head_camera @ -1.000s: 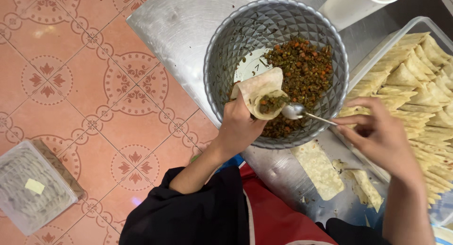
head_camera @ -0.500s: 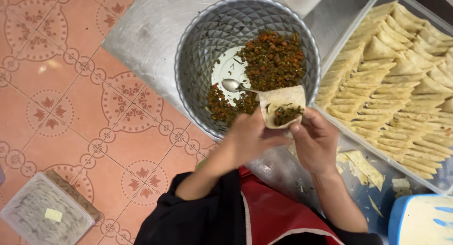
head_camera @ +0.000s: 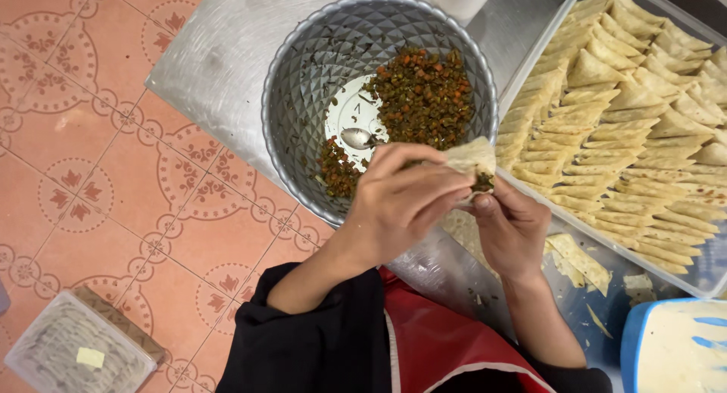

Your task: The person folds square pastry sheets into cones, fills them with a vegetable mixture using a spoon, and seals the edges with a liquid paste. The finished samosas are placed in a tray.

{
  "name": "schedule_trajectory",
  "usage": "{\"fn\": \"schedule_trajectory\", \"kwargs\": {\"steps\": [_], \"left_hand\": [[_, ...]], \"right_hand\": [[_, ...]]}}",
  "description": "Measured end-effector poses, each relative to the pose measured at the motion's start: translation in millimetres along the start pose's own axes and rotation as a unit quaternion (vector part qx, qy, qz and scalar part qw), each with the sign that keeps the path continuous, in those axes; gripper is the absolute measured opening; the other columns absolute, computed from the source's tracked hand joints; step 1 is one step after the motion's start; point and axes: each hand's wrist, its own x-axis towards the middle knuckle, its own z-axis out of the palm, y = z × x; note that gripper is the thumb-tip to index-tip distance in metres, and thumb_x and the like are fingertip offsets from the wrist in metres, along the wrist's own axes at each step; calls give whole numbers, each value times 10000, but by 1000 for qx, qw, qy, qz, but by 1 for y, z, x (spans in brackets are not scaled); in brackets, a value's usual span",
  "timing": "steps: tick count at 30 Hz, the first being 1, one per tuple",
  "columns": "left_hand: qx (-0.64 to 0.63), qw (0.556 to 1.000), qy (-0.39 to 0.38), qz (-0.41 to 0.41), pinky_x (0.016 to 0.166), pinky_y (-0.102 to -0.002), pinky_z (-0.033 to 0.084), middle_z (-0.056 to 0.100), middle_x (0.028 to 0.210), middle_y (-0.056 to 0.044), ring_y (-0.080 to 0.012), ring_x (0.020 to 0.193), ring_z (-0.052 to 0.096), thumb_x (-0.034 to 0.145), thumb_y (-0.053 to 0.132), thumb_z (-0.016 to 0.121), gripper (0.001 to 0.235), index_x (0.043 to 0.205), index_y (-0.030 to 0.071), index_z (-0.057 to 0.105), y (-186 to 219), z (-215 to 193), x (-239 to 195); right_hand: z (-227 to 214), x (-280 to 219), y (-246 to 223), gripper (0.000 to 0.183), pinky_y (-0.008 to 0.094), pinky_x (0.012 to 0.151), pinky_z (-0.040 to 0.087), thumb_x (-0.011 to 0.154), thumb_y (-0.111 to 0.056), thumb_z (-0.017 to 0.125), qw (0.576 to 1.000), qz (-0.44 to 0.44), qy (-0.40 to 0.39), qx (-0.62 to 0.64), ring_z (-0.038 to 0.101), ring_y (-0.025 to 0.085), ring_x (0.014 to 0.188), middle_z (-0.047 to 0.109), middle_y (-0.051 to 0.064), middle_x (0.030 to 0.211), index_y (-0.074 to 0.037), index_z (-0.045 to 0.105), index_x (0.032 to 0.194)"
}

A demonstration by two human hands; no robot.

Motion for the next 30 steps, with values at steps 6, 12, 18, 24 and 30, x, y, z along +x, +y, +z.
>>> {"fn": "schedule_trajectory", "kwargs": {"steps": [6, 12, 18, 24, 30], "left_hand": [[-90, 993, -81, 2, 1171, -407, 246, 690, 1381, -38, -196, 1398, 485, 994, 606, 635, 841, 1561, 82, 302, -10, 16, -10], [-86, 994, -18, -67, 1132, -435, 389, 752, 1256, -26, -275, 1333, 575, 1013, 449, 655, 534, 1386, 96, 507, -20, 12, -28], [-101, 970, -26, -219, 861, -284, 595, 784, 1092, -29, -148, 973, 764, 918, 199, 853, 275, 1149, 99, 743, -9, 10, -37], [-513, 814, 46, -269, 1016, -269, 525, 706, 1231, -47, -73, 1130, 640, 1028, 33, 687, 308, 1329, -16, 648, -2, 30, -28], [-257, 859, -112, -429, 744, -358, 434, 732, 959, -176, -215, 822, 586, 1053, 37, 635, 200, 1208, -62, 714, 0, 19, -33]], "right_hand": [[-2, 0, -10, 377, 307, 915, 614, 1076, 18, 624, 984, -6, 59, -165, 681, 137, 973, 719, 141, 1144, 81, 606, 1448], [9, 14, -13, 384, 385, 1028, 598, 1035, 26, 602, 996, 15, 36, 77, 700, 206, 1132, 694, 140, 1258, 79, 525, 1407], [12, 21, -12, 386, 378, 1051, 558, 1052, -7, 642, 984, 15, 7, 176, 693, 210, 1103, 694, 157, 1223, 68, 524, 1412], [32, 21, -9, 435, 345, 996, 559, 1014, 63, 572, 976, 65, 24, 208, 690, 206, 1118, 680, 166, 1268, 6, 437, 1424], [39, 26, -14, 465, 351, 886, 586, 1064, 72, 488, 986, 103, 31, 128, 706, 233, 1036, 689, 214, 1205, -73, 333, 1478]]}}
